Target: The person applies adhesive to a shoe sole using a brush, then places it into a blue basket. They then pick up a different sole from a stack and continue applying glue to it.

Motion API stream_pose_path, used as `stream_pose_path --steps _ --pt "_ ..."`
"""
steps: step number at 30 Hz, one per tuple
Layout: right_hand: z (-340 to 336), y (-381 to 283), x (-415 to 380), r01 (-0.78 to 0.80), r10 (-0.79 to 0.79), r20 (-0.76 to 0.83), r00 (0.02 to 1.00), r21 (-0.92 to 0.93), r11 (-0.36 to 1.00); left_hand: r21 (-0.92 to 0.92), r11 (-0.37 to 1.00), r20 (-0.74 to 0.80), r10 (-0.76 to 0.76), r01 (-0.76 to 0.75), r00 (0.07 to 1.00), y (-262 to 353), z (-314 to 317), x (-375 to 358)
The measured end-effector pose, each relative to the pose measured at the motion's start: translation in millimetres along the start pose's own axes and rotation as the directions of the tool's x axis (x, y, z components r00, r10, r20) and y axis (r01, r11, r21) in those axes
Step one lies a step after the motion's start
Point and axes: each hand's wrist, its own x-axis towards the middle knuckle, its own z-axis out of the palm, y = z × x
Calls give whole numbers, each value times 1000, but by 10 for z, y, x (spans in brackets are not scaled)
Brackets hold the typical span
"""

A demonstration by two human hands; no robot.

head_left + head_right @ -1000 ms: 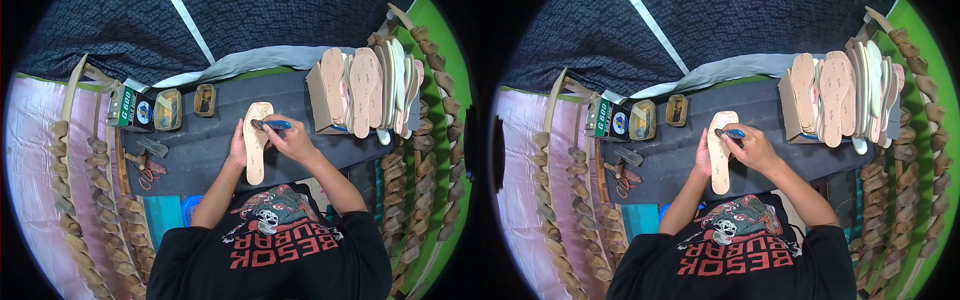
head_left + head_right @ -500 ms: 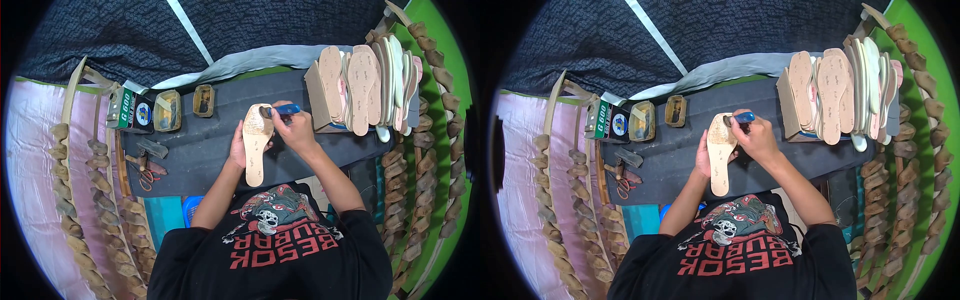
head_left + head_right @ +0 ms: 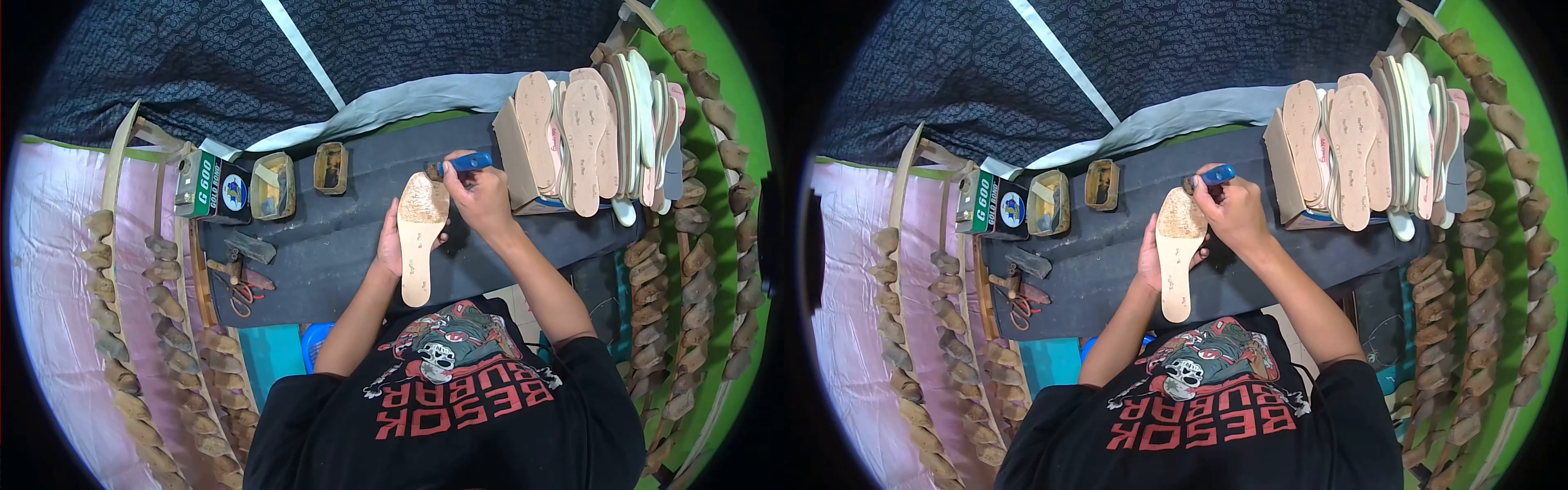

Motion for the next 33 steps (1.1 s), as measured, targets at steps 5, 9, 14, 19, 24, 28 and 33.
stream_pose_path --steps 5,9,14,19,24,28,33 --pt "-101 -10 12 -50 51 6 999 -63 997 31 1000 3 4 -5 1000 25 -29 -22" --pt "-62 -22 -12 -56 56 -6 998 -13 998 34 999 -25 8 -7 1000 22 -35 -43" --pt "35 -28 -51 -32 32 -13 999 26 999 58 998 -20 -4 5 1000 4 -42 -21" --pt "-135 -58 -30 -136 136 -3 991 -60 989 24 1000 16 1 -1 1000 48 -40 -53" --pt "-31 -105 -144 -135 138 -12 990 134 982 16 999 -20 33 -33 999 70 -85 -26" --pt "-103 -169 -195 -102 102 21 995 8 995 -46 996 -22 74 -75 997 96 20 -2" --pt "-209 -167 -148 -126 126 29 992 -13 992 1 996 -19 94 -94 995 174 -22 36"
